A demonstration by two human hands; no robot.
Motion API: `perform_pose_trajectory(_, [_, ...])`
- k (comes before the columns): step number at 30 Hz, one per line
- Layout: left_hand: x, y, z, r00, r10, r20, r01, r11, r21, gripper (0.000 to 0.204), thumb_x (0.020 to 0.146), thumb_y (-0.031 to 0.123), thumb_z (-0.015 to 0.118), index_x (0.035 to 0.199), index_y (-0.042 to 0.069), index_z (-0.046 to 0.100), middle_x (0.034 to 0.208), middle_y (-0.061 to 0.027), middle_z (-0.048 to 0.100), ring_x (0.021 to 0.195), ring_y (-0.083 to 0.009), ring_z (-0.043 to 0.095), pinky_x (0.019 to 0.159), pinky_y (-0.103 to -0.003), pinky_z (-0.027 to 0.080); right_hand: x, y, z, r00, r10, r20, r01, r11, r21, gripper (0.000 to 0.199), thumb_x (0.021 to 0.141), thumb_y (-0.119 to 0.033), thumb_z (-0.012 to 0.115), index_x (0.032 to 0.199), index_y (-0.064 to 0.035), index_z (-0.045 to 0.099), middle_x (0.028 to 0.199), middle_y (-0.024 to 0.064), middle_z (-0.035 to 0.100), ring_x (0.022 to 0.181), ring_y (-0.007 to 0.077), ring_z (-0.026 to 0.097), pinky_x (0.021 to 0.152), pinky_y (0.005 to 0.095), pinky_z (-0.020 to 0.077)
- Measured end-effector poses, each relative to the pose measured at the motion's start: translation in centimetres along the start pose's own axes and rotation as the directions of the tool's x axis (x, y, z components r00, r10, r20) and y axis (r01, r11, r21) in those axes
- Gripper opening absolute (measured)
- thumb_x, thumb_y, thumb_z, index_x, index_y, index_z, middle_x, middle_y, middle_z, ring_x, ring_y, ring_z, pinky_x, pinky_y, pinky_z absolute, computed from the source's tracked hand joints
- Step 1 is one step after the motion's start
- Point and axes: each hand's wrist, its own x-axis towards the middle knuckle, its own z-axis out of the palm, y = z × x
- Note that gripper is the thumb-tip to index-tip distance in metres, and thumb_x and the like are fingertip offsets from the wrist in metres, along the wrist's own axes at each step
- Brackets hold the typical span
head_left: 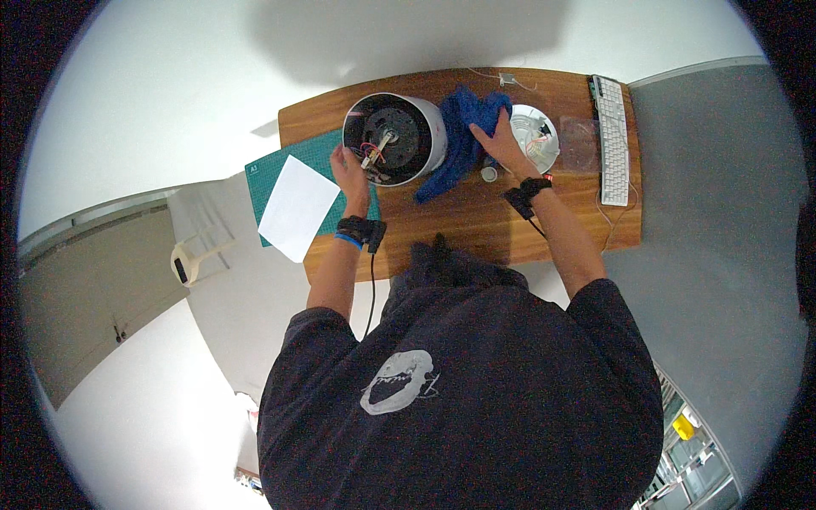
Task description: The person assembles a small electronic device inside a white bucket. They connect wires to a circuit board, place a battery pack, and wipe the interior with a blue cloth. The person then closes the bucket lid and reopens it to continue adjusting the internal components.
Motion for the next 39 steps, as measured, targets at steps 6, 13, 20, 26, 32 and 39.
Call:
perform_pose_trajectory(6, [-1.2, 4.4, -1.8, 0.843, 0.477, 0.247, -0.536, 0.779, 0.326, 0.030, 0.096, 0.021, 0.066, 0.120, 0.003, 0.065, 0.134, -0.0174, 0.060, 0.125, -0.0380, 0.055, 0.109, -0.049, 0.040, -6.0, 0.5, -3.6, 0.922, 0.176, 0.345, 0.009, 0.882, -0.472, 0.062, 0.091, -0.028, 0.070, 0.140, -0.0046, 0.040, 0.129, 0.0341, 0.047, 0.107, 0.0540, 0.061, 0.089, 0.0582, 0.0529])
perform_pose_trajectory(13, [-3.4, 8.0, -2.8, 0.710, 0.376, 0.595, -0.653, 0.669, 0.355, 0.047, 0.083, 0.020, 0.079, 0.125, 0.009, 0.061, 0.152, -0.0120, 0.047, 0.147, -0.0531, 0.024, 0.118, -0.058, 0.032, -9.1, 6.6, -1.7, 0.905, 0.026, 0.425, 0.216, 0.832, -0.511, 0.042, 0.086, -0.016, 0.071, 0.122, -0.0002, 0.056, 0.123, 0.0339, 0.049, 0.095, 0.0518, 0.064, 0.084, 0.0544, 0.0548])
perform_pose_trajectory(20, [-2.0, 7.0, -3.7, 0.661, 0.389, 0.642, -0.698, 0.632, 0.336, 0.045, 0.082, 0.011, 0.078, 0.124, 0.007, 0.061, 0.151, -0.0149, 0.049, 0.148, -0.0510, 0.025, 0.118, -0.055, 0.034, -8.9, 7.9, -1.0, 0.897, 0.068, 0.436, 0.225, 0.780, -0.585, 0.022, 0.089, -0.011, 0.062, 0.105, 0.0047, 0.065, 0.119, 0.0326, 0.050, 0.095, 0.0508, 0.063, 0.086, 0.0540, 0.0540])
perform_pose_trajectory(26, [-2.0, 6.9, -4.2, 0.666, 0.381, 0.641, -0.693, 0.632, 0.345, 0.040, 0.085, 0.010, 0.076, 0.122, 0.006, 0.062, 0.147, -0.0164, 0.053, 0.146, -0.0512, 0.028, 0.116, -0.055, 0.035, -8.9, 4.8, -1.7, 0.937, 0.118, 0.329, 0.058, 0.875, -0.481, 0.024, 0.096, -0.014, 0.058, 0.109, 0.0061, 0.058, 0.122, 0.0311, 0.048, 0.100, 0.0512, 0.061, 0.088, 0.0542, 0.0526])
perform_pose_trajectory(32, [-2.0, 7.3, -3.9, 0.688, 0.364, 0.627, -0.664, 0.665, 0.342, 0.041, 0.088, 0.011, 0.073, 0.126, 0.006, 0.059, 0.144, -0.0169, 0.055, 0.146, -0.0508, 0.029, 0.115, -0.054, 0.037, -8.0, 3.2, -4.6, 0.914, 0.090, 0.395, 0.087, 0.909, -0.407, 0.032, 0.095, -0.026, 0.066, 0.112, 0.0001, 0.057, 0.123, 0.0232, 0.053, 0.106, 0.0467, 0.060, 0.091, 0.0516, 0.0505])
perform_pose_trajectory(39, [-2.7, 8.0, -3.0, 0.769, 0.305, 0.561, -0.576, 0.711, 0.403, 0.043, 0.090, 0.013, 0.072, 0.128, 0.003, 0.057, 0.129, -0.0192, 0.064, 0.139, -0.0420, 0.044, 0.112, -0.051, 0.040, -7.4, 4.4, -7.1, 0.961, 0.216, -0.174, -0.277, 0.726, -0.629, 0.039, 0.092, -0.028, 0.072, 0.120, -0.0068, 0.055, 0.124, 0.0163, 0.055, 0.119, 0.0402, 0.055, 0.092, 0.0503, 0.0509])
